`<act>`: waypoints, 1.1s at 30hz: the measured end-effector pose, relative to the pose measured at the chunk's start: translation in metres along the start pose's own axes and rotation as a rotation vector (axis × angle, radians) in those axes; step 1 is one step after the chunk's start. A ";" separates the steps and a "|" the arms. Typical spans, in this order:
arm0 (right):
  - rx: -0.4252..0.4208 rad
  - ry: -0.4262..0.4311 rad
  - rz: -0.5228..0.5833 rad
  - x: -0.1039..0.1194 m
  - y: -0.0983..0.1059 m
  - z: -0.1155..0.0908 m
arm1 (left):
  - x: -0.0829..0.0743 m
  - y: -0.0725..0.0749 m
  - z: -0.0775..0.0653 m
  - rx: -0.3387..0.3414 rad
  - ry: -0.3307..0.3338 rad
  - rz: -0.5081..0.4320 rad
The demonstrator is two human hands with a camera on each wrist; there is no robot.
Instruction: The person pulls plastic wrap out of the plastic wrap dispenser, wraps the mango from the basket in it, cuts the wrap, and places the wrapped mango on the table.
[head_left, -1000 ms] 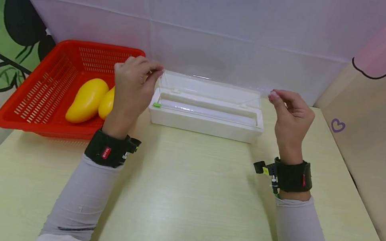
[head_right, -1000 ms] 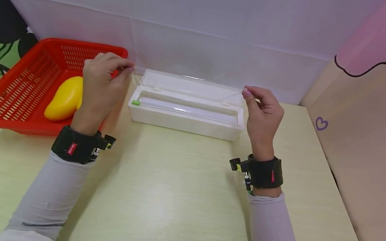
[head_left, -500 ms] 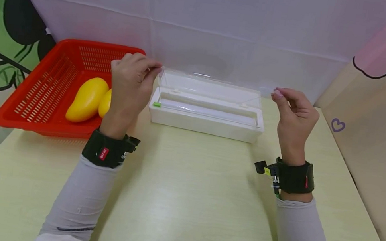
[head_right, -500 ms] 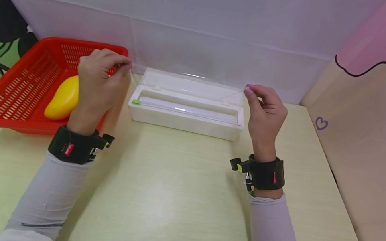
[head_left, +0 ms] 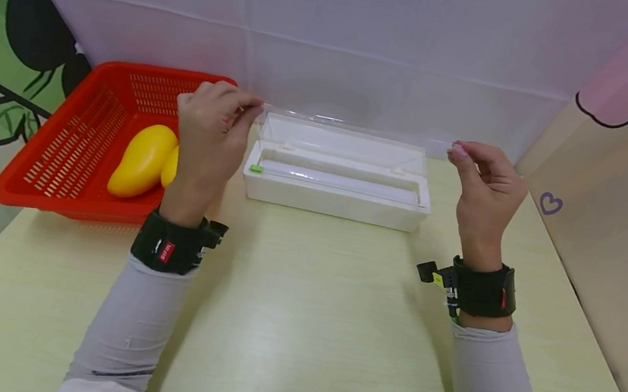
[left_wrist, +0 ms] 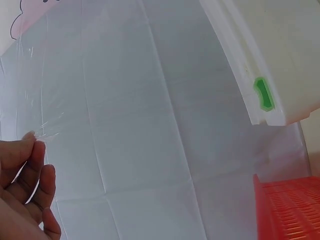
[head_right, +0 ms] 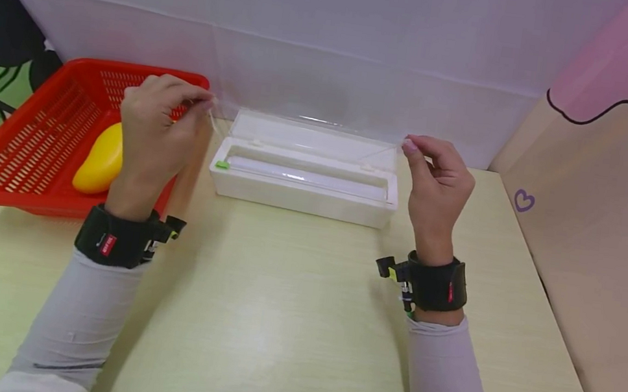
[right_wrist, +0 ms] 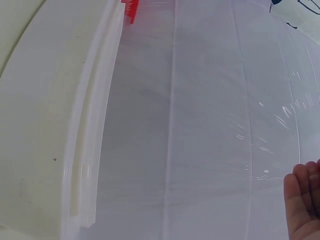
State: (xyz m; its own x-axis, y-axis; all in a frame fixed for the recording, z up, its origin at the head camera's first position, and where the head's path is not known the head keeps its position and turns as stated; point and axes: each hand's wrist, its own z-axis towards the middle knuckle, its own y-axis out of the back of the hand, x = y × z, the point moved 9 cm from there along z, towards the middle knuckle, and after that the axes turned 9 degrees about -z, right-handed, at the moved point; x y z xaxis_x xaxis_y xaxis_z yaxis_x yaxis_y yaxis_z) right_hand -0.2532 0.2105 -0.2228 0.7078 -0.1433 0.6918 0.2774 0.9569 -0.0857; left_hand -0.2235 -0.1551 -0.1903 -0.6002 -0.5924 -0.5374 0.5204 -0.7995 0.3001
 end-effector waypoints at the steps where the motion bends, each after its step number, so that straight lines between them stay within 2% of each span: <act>1: -0.003 0.001 0.001 0.000 0.000 0.000 | -0.002 0.001 0.000 0.001 -0.013 0.003; 4: -0.011 0.003 -0.002 0.002 0.001 0.001 | -0.004 0.002 0.000 -0.002 -0.031 0.003; 7: -0.017 0.004 0.003 0.004 0.002 0.001 | -0.008 0.003 0.000 0.001 -0.076 0.012; 19: -0.041 0.007 0.049 0.010 0.007 0.000 | -0.019 0.007 0.000 -0.023 -0.157 0.006; 33: -0.055 0.020 0.117 0.018 0.006 0.001 | -0.026 0.015 -0.001 -0.045 -0.142 0.009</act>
State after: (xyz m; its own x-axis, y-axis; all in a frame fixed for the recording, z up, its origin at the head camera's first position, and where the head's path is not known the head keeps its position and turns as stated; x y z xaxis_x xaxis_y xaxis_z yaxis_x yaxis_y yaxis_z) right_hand -0.2393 0.2134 -0.2099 0.7503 -0.0369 0.6600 0.2271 0.9521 -0.2049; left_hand -0.1999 -0.1521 -0.1725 -0.6737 -0.6101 -0.4170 0.5508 -0.7907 0.2672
